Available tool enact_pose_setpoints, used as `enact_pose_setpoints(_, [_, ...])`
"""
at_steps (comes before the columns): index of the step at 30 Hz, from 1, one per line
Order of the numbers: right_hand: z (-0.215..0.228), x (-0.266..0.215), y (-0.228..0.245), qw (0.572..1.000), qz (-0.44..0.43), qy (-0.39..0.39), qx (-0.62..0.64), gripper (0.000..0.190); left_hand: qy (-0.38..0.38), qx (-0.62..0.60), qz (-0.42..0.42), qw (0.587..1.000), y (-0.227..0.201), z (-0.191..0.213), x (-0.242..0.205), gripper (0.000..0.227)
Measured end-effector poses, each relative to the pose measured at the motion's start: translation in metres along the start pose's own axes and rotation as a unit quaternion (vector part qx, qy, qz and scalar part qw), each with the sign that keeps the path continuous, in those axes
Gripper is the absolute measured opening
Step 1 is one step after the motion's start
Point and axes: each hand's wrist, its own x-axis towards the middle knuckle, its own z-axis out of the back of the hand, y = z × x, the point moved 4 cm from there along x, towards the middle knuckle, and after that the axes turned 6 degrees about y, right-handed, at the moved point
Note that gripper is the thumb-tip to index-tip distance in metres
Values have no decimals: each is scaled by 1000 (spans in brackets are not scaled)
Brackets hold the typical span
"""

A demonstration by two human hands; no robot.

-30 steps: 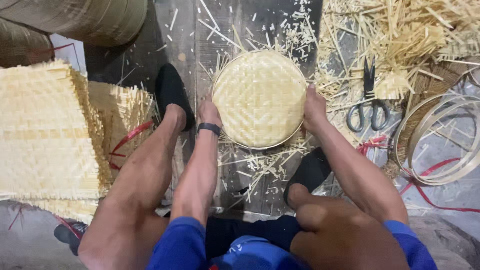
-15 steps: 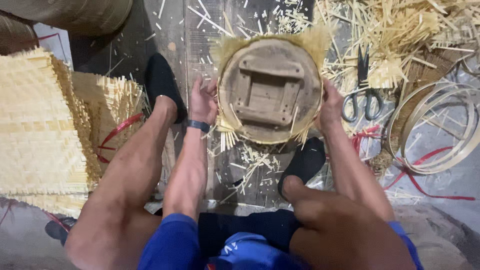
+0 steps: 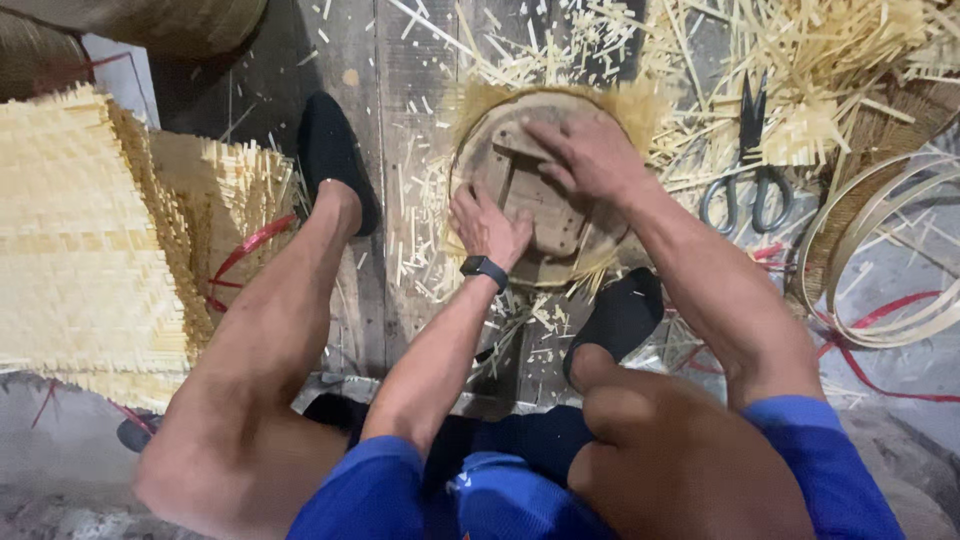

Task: The person sits on the floor and uses shears to trim the edges of a woven bamboo mat placed on a wooden block. They repeatedly cut the excess material, flip the mat, and adjust its position to ensure a clean circular edge.

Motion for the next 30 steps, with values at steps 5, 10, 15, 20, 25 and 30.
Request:
enact_pose_setpoints(5, [4,-43,15,993,-38,-111,2,65,-2,35,-62,997,12,10,11,83])
enact_pose_setpoints(10, [-28,-65,12,973,-85,-187,103,69,15,128,-176,976,11,-6,9,80])
enact_pose_setpoints(15, [-54,-132,-57,880,-198,-332,277,31,-2,105,-157,982,3,-13,2,76])
enact_pose_setpoints(20, [-60,-222,-154,860,-416,-295,-16,38,52,40,-60,996,-47,-45,3,105])
enact_pose_setpoints(25, [-98,-237,-200,815,-521,-108,228,58,3,-35,-1,999,-78,-57,9,120])
enact_pose_setpoints(30, [-110,-253,-157,582,-478,-30,658,34,55,5,-137,989,-76,-47,3,104])
